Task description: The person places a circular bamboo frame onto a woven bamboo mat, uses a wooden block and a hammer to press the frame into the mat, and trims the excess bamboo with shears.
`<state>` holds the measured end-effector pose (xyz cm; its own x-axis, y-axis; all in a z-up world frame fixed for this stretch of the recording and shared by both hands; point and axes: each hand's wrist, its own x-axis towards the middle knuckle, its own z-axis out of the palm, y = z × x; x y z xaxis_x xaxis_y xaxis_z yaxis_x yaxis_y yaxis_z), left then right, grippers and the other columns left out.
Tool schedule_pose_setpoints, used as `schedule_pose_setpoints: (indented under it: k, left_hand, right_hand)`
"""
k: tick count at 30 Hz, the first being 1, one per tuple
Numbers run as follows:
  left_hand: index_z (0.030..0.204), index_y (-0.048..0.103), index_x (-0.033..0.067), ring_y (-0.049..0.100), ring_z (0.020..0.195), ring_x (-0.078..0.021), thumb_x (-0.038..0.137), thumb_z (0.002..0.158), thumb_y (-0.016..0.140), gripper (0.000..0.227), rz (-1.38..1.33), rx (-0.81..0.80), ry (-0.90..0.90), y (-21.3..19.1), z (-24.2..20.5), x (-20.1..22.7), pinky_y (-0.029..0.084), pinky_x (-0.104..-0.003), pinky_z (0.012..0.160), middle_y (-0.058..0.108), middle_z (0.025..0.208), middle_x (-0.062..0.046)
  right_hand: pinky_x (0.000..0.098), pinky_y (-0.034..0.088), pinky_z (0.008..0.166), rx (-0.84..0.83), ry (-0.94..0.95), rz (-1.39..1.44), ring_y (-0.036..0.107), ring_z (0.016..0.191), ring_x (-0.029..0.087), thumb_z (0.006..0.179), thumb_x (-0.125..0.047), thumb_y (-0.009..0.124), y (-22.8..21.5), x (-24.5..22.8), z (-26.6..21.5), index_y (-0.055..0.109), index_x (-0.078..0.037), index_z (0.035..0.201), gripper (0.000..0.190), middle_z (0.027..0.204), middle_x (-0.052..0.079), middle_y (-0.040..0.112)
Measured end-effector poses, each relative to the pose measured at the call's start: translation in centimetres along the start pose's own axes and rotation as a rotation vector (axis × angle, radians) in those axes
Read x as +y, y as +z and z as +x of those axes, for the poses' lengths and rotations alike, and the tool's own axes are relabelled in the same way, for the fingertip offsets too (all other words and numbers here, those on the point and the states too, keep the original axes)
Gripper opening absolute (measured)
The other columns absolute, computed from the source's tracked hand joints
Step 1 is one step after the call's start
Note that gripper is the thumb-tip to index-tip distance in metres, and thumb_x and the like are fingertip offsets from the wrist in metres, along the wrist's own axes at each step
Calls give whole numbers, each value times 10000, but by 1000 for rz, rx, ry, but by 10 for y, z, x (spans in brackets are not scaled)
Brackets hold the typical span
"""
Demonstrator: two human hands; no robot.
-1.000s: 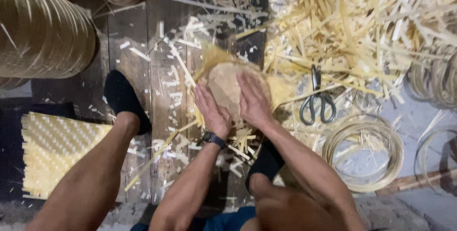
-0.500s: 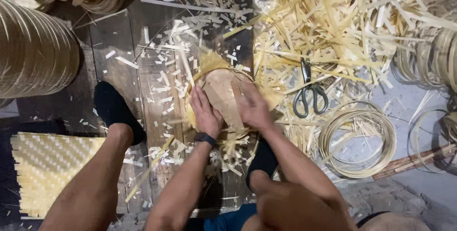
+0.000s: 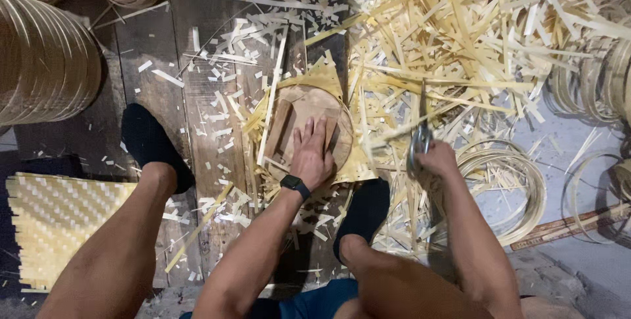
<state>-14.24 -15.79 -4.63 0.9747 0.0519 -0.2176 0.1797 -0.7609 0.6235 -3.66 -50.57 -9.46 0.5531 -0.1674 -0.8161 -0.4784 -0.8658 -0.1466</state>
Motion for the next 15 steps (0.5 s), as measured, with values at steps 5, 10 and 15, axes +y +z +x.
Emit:
schedule_pose_setpoints:
  k: [5,10,15]
  left_hand:
    - [1621,259,65,323,1510,-426,85,844,645,868,-149,40,-30,0,4,2,106,-588,1271,503,1513,-235]
    - [1603,240,75,309,1492,-433,94,814,688,907,-173,-16,-15,-12,6,1,127,-572,1249,478,1526,-248]
    - [1602,236,88,308,1485,-430,124,812,734,935,-190,-58,-12,-21,4,-1,144,-549,1242,482,1498,-270]
  right_hand:
    - [447,589,854,89,-181,-122,731,865,336,821,-515,727,10,17,-63,743,-37,1109,559,942,209,758]
    - [473,533,894,149,-387,-34,662,1004,338,903,-599,633,6,2,-68,659,-52,1184,615,1091,216,685]
    - [466,497,669,-44,-170,609,607,784,252,975,-395,649,-57,17,-80,626,-68,1125,361,938,140,646]
